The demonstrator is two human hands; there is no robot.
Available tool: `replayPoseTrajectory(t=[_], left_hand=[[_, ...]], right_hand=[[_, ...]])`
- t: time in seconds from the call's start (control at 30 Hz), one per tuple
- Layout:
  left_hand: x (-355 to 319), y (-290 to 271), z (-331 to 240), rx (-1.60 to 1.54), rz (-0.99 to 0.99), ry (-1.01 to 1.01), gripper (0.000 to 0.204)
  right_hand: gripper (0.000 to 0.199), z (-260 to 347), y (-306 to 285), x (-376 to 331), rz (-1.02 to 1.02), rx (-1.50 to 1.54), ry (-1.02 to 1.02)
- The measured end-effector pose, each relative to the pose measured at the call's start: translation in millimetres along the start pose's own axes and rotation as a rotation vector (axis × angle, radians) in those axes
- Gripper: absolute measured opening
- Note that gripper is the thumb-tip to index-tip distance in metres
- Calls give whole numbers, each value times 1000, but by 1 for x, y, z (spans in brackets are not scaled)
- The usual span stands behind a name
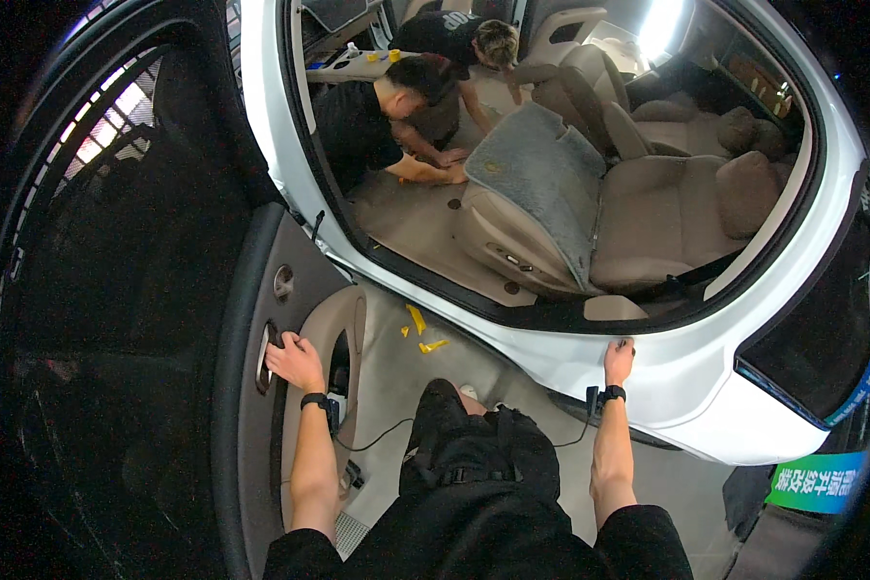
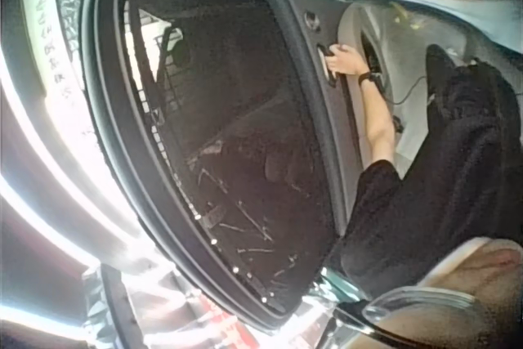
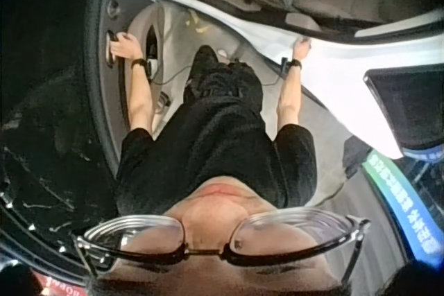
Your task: The person removes a beige floor mat from the trunk of a white car, then places a black floor mat into the trunk. The person also opens and closes the car door while another person works inside the vehicle.
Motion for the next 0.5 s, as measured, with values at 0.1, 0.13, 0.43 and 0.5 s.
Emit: replayPoseTrajectory(t=[0.1, 0.13, 0.43, 0.5], left_hand=[[0, -4, -2, 6, -33, 22, 10], [0, 1, 0, -8, 20, -1, 11], [0, 2, -1, -29, 63, -9, 9], [0, 6, 3, -37, 110, -40, 8]], right_hand=[[39, 0, -1, 0, -26, -5, 2], [40, -1, -2, -1, -40, -1, 6], [38, 2, -3, -3, 14, 9, 12], [37, 3, 0, -5, 38, -12, 16]])
Point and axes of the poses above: each hand's wrist, its own x-axis towards the middle knuckle, its own y-axis out of the palm, z = x × y, the point moved 10 cm from there along x, towards the middle knuckle, and after that the axes turned 13 degrees about y, right-handed, at the moved point
